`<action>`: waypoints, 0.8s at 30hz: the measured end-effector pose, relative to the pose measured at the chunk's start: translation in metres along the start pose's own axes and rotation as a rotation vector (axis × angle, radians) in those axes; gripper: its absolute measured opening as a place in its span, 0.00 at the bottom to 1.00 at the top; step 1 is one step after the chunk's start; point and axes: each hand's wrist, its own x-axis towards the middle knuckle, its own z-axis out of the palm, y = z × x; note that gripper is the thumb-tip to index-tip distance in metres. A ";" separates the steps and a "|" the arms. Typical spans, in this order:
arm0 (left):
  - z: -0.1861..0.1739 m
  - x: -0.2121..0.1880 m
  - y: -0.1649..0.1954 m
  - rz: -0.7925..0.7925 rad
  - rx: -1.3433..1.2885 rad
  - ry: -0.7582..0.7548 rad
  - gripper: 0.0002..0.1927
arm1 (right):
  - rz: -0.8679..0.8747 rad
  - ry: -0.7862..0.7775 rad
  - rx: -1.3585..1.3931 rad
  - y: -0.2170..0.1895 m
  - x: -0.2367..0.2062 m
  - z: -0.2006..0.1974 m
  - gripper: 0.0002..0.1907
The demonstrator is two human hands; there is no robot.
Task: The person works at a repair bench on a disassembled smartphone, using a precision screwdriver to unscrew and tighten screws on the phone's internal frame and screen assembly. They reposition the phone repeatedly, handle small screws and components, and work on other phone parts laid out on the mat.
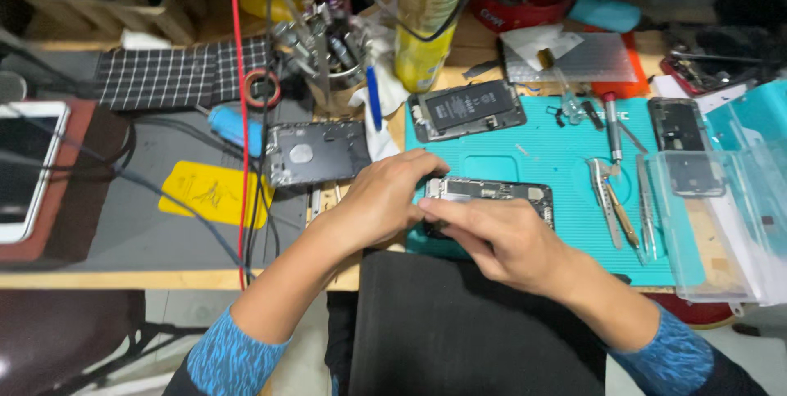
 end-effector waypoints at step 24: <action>0.042 0.050 0.024 0.145 0.092 0.102 0.09 | 0.527 0.384 -0.144 0.048 -0.048 -0.054 0.08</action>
